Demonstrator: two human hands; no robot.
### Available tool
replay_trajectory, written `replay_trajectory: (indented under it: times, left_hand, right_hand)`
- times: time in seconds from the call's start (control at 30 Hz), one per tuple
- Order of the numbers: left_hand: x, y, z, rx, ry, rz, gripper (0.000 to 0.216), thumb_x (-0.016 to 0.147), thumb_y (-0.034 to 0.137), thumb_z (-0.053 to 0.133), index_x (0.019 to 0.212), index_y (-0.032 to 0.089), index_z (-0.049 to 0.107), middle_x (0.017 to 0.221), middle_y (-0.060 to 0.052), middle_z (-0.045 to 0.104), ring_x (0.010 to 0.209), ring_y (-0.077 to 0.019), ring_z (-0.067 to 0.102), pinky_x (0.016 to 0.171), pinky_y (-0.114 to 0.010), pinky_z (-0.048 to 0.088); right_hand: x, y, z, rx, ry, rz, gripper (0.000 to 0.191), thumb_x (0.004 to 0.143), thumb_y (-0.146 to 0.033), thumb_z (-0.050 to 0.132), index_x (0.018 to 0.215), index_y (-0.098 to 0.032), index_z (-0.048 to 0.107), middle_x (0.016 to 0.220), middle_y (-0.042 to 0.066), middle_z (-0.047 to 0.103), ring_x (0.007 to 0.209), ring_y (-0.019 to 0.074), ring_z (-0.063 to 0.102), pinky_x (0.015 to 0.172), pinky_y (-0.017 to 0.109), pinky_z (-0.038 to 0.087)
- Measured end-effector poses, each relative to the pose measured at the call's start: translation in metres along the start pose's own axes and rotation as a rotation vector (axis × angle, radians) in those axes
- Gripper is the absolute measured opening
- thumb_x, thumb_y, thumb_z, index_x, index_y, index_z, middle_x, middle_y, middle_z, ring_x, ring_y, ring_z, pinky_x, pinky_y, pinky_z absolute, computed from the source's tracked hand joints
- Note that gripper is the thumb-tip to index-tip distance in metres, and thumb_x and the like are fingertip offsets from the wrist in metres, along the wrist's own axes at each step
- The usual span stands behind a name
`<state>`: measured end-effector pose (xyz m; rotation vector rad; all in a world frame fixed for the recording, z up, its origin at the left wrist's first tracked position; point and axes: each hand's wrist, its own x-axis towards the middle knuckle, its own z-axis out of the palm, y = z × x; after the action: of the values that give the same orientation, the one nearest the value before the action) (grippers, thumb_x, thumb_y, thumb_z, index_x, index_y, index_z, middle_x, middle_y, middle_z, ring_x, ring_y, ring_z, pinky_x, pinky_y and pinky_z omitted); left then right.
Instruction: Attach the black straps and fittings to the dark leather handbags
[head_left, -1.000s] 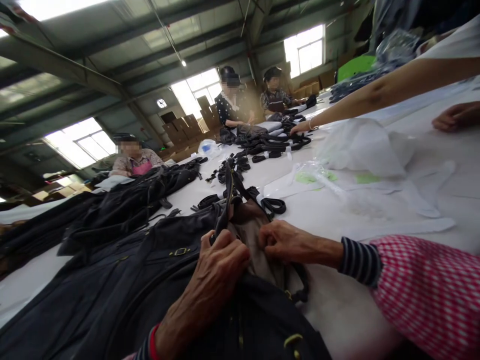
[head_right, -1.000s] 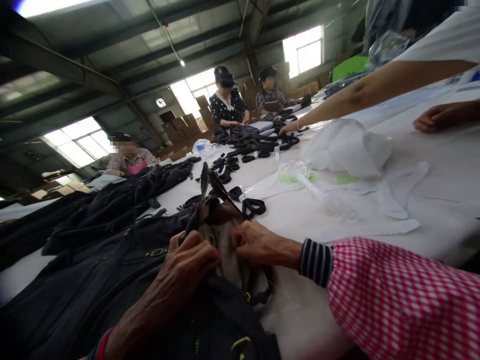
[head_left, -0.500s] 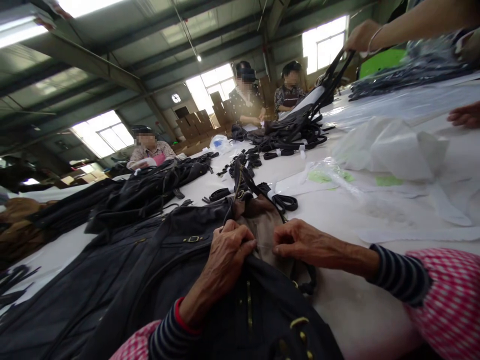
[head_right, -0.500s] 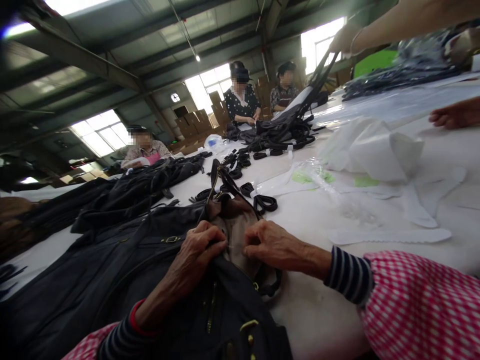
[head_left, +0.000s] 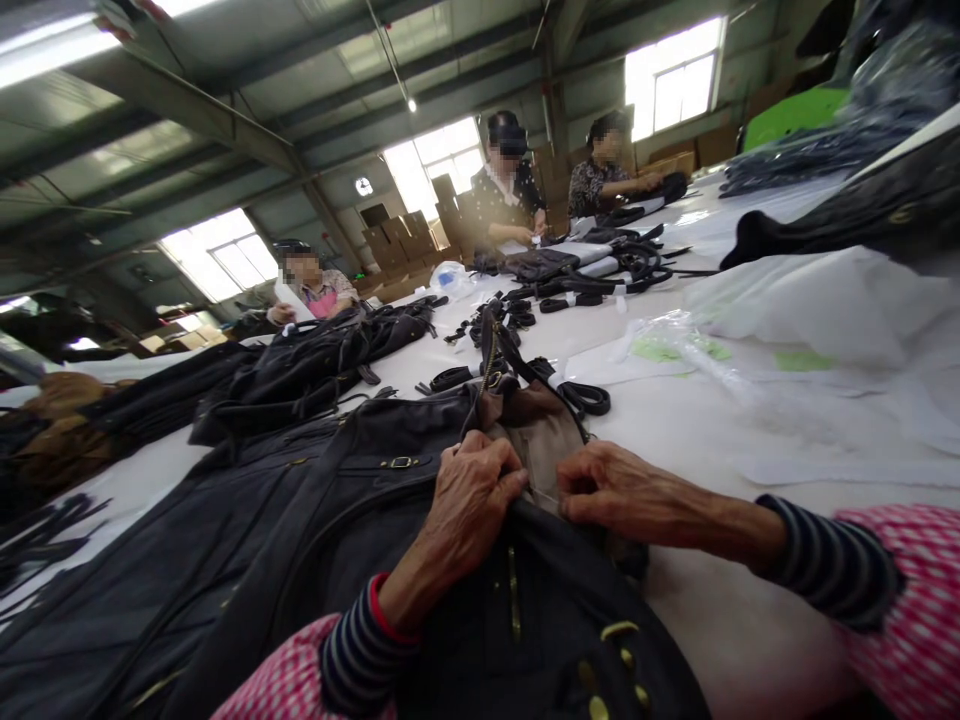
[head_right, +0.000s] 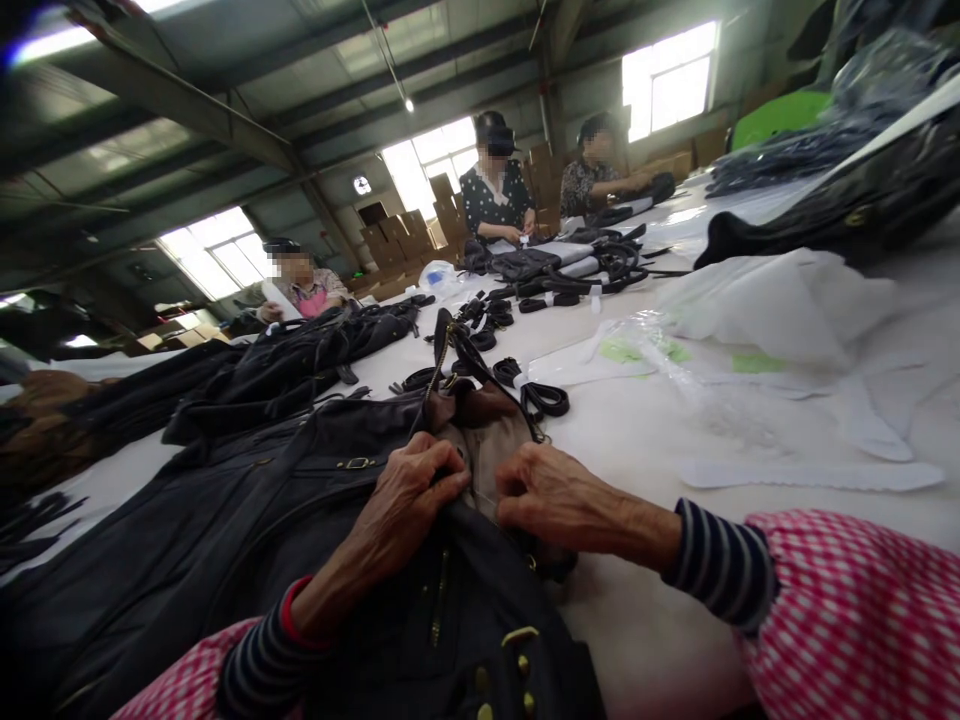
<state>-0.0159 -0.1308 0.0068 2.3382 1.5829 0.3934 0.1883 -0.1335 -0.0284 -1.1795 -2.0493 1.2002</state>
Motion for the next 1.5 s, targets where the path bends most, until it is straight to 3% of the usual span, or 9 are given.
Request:
replay_trajectory:
  times: [0.53, 0.93, 1.3, 1.5]
  left_hand:
    - [0.003, 0.006, 0.002, 0.054, 0.012, -0.036, 0.014, 0.092, 0.025, 0.057, 0.082, 0.021, 0.066, 0.089, -0.002, 0.059, 0.097, -0.024, 0.056, 0.09, -0.042, 0.037]
    - [0.001, 0.002, 0.0, 0.046, -0.052, 0.017, 0.014, 0.095, 0.025, 0.056, 0.083, 0.022, 0.063, 0.087, -0.001, 0.058, 0.097, -0.0232, 0.055, 0.081, -0.036, 0.038]
    - [-0.002, -0.007, 0.0, 0.077, -0.1, 0.167, 0.014, 0.09, 0.015, 0.06, 0.09, 0.027, 0.067, 0.091, 0.005, 0.068, 0.103, -0.0217, 0.053, 0.087, -0.04, 0.03]
    - [0.002, -0.005, 0.001, 0.171, -0.139, 0.195, 0.017, 0.093, 0.016, 0.059, 0.091, 0.028, 0.071, 0.096, 0.004, 0.071, 0.106, -0.0231, 0.054, 0.088, -0.043, 0.029]
  right_hand:
    - [0.004, -0.005, 0.003, -0.039, 0.015, 0.054, 0.019, 0.07, -0.019, 0.058, 0.055, -0.018, 0.046, 0.055, -0.004, 0.041, 0.055, 0.0105, 0.039, 0.049, 0.026, 0.024]
    - [0.012, -0.008, 0.01, -0.11, 0.047, 0.057, 0.02, 0.07, -0.019, 0.057, 0.055, -0.018, 0.043, 0.054, -0.005, 0.037, 0.054, 0.0097, 0.036, 0.05, 0.026, 0.022]
    - [0.011, 0.005, 0.029, -0.171, 0.181, -0.036, 0.01, 0.081, -0.023, 0.058, 0.072, -0.018, 0.059, 0.067, -0.001, 0.059, 0.064, 0.013, 0.052, 0.06, 0.027, 0.026]
    - [0.011, 0.004, 0.023, -0.145, 0.158, -0.024, 0.011, 0.076, -0.021, 0.062, 0.067, -0.018, 0.056, 0.064, -0.003, 0.054, 0.063, 0.0127, 0.048, 0.059, 0.027, 0.027]
